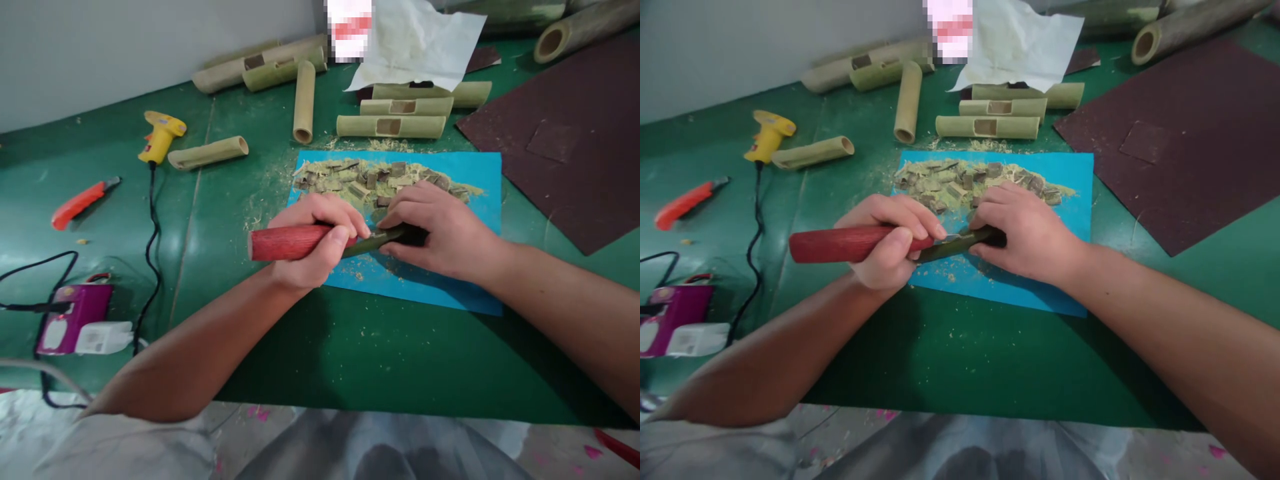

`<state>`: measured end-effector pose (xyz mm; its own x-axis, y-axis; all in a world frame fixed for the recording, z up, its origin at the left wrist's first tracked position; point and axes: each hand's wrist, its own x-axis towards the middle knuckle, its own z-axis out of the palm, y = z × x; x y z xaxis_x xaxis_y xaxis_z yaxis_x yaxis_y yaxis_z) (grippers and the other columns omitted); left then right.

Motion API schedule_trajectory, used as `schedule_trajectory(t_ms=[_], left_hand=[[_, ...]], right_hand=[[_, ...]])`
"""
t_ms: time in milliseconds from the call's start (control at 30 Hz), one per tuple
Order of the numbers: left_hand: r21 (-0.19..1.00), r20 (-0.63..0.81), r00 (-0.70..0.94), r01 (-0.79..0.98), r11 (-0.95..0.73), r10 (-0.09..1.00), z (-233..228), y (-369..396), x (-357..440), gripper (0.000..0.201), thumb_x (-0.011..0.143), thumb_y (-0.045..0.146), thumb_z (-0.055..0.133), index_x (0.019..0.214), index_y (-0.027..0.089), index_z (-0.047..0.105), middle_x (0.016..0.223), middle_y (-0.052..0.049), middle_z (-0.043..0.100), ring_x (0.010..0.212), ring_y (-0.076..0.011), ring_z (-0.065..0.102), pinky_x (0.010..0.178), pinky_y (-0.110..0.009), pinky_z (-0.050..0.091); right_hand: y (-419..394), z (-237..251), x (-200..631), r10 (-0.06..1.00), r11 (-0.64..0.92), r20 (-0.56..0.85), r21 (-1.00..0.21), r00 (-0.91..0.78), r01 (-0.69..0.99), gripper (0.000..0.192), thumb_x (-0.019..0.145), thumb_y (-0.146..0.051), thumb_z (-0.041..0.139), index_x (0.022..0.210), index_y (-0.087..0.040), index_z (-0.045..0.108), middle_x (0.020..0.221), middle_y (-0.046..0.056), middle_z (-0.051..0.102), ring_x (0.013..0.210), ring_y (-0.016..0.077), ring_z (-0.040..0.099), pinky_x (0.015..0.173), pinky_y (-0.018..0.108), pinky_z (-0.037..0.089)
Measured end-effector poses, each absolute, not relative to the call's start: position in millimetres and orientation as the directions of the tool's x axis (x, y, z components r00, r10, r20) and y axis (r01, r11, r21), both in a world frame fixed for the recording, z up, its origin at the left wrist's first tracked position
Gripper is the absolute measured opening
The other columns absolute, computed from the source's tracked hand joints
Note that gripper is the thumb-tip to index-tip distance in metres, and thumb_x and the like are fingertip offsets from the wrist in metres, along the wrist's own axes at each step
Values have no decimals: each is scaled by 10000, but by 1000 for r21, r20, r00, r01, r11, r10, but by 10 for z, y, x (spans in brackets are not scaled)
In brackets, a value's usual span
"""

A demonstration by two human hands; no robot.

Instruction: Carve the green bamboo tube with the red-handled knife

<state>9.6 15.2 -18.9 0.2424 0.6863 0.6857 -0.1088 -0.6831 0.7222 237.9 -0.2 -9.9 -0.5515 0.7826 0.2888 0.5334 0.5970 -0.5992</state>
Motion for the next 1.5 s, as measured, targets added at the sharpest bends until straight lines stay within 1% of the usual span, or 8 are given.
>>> schedule_trajectory(t_ms=[167, 467, 633, 867, 1133, 1200, 1367, 1500], left_hand=[[775, 625, 331, -153, -613, 707, -189, 146, 73, 193, 989, 395, 713, 908, 220, 728, 909, -25, 829, 818, -181, 818, 775, -321, 696], [766, 623, 378, -118, -632, 685, -130, 125, 73, 139, 986, 344, 726, 930, 218, 745, 928, -30, 833, 868, -172, 822, 790, -292, 687], [749, 635, 365, -73, -659, 681, -109, 123, 89, 152, 983, 296, 714, 857, 212, 721, 874, -17, 820, 806, -153, 800, 728, -275, 668], [676, 706, 337, -58, -735, 622, -115, 137, 89, 204, 982, 336, 707, 814, 222, 682, 795, 9, 788, 674, -126, 744, 629, -271, 616], [683, 727, 191, -98, -724, 659, -157, 147, 119, 298, 996, 356, 688, 745, 206, 633, 692, 13, 733, 605, -120, 701, 559, -265, 579], [687, 725, 188, -119, -717, 663, -184, 158, 117, 281, 999, 361, 688, 771, 202, 652, 708, 8, 740, 631, -120, 723, 580, -255, 593], [765, 642, 257, -154, -625, 723, -201, 144, 86, 213, 1000, 398, 689, 880, 227, 730, 879, -15, 813, 805, -173, 806, 761, -321, 682], [779, 618, 339, -145, -610, 709, -186, 131, 63, 202, 995, 397, 699, 890, 228, 738, 892, -14, 820, 824, -175, 813, 756, -309, 691]], right_hand=[[-8, -90, 2375, 781, 596, 280, -600, -558, 533, 110, 915, -353, 710, 925, -243, 708, 949, 84, 699, 937, 284, 627, 864, 458, 495], [-5, -94, 2375, 787, 587, 271, -606, -554, 537, 103, 894, -342, 731, 908, -248, 691, 975, 91, 711, 960, 301, 628, 876, 472, 492], [-2, -78, 2378, 787, 580, 253, -612, -562, 537, 112, 908, -344, 716, 926, -235, 701, 971, 95, 706, 962, 298, 642, 894, 476, 496], [-13, -100, 2375, 785, 582, 275, -632, -555, 511, 112, 920, -349, 708, 953, -242, 718, 972, 84, 708, 968, 287, 650, 905, 475, 499], [-13, -91, 2371, 790, 581, 273, -621, -550, 526, 133, 921, -364, 709, 937, -232, 712, 981, 99, 709, 972, 300, 648, 902, 482, 507], [-9, -96, 2371, 788, 585, 278, -619, -550, 525, 129, 910, -359, 718, 933, -232, 707, 974, 98, 711, 965, 301, 647, 899, 485, 508], [-7, -104, 2369, 788, 585, 276, -615, -551, 528, 111, 900, -349, 730, 923, -249, 686, 967, 86, 711, 962, 297, 647, 892, 481, 507], [-13, -88, 2367, 790, 579, 260, -615, -555, 535, 90, 900, -332, 728, 925, -257, 685, 973, 83, 711, 985, 303, 653, 910, 484, 508]])
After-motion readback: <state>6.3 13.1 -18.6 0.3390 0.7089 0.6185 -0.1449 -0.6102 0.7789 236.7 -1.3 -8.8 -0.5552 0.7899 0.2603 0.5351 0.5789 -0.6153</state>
